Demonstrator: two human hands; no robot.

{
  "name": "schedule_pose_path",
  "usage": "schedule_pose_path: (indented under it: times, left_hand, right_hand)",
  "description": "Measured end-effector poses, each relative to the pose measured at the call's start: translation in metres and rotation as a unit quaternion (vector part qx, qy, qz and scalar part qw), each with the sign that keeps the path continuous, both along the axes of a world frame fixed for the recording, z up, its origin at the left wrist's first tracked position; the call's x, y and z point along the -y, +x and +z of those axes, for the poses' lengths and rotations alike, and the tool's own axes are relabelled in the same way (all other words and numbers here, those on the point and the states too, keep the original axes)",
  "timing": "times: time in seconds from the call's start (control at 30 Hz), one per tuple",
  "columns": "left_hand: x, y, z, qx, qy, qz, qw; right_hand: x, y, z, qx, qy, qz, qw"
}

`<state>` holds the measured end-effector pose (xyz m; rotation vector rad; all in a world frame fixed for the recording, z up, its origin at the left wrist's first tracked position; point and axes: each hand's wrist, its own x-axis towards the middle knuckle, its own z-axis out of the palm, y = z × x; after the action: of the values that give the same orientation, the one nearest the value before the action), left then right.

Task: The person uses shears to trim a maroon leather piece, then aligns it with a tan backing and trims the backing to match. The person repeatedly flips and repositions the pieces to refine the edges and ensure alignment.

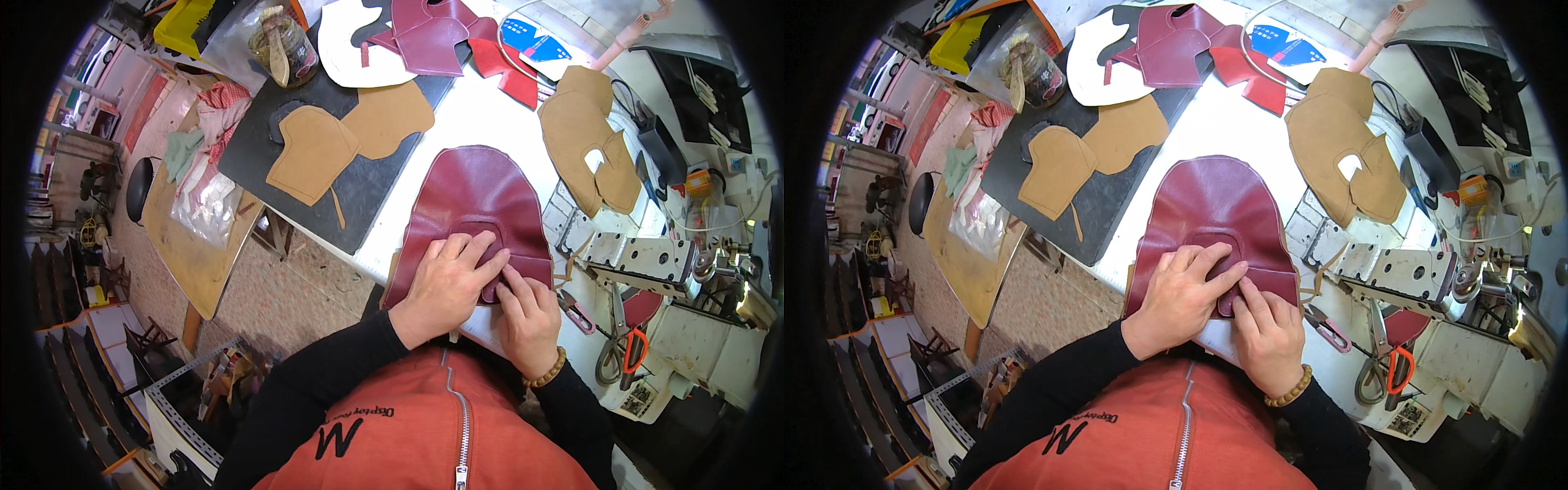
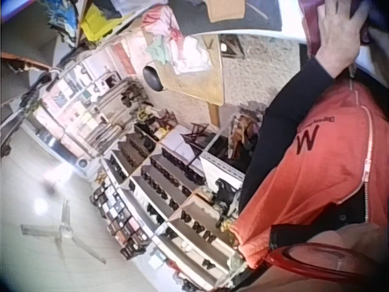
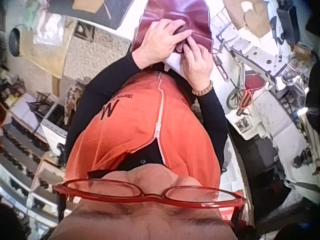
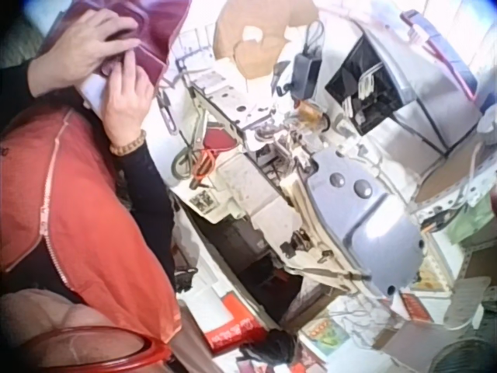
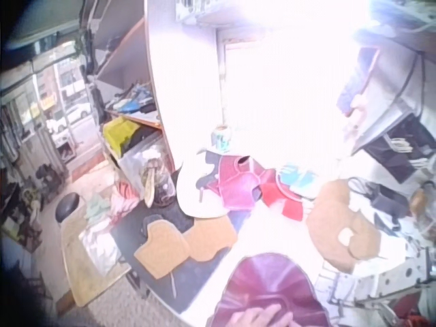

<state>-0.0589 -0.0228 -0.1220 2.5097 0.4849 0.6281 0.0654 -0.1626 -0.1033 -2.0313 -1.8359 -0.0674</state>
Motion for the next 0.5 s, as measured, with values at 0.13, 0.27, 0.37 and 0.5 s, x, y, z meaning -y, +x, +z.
schedule_pose_path:
  times: [0.13, 0.27, 0.37, 0.5]
  left_hand:
    - [-0.005, -0.011, 0.007, 0.013, -0.101, -0.013, 0.995]
    - [-0.005, -0.045, 0.016, 0.045, -0.051, 0.096, 0.993]
    - [0.005, -0.059, 0.014, -0.052, -0.038, 0.068, 0.996]
    - [0.007, -0.058, 0.006, -0.094, -0.011, 0.038, 0.995]
  right_hand:
    - [0.001, -0.002, 0.002, -0.001, -0.005, -0.008, 1.000]
    - [0.001, -0.002, 0.005, -0.033, 0.008, -0.011, 0.999]
    - [0.001, -0.004, 0.006, -0.055, 0.003, -0.013, 0.998]
    - [-0.001, -0.008, 0.007, -0.091, -0.004, -0.020, 0.996]
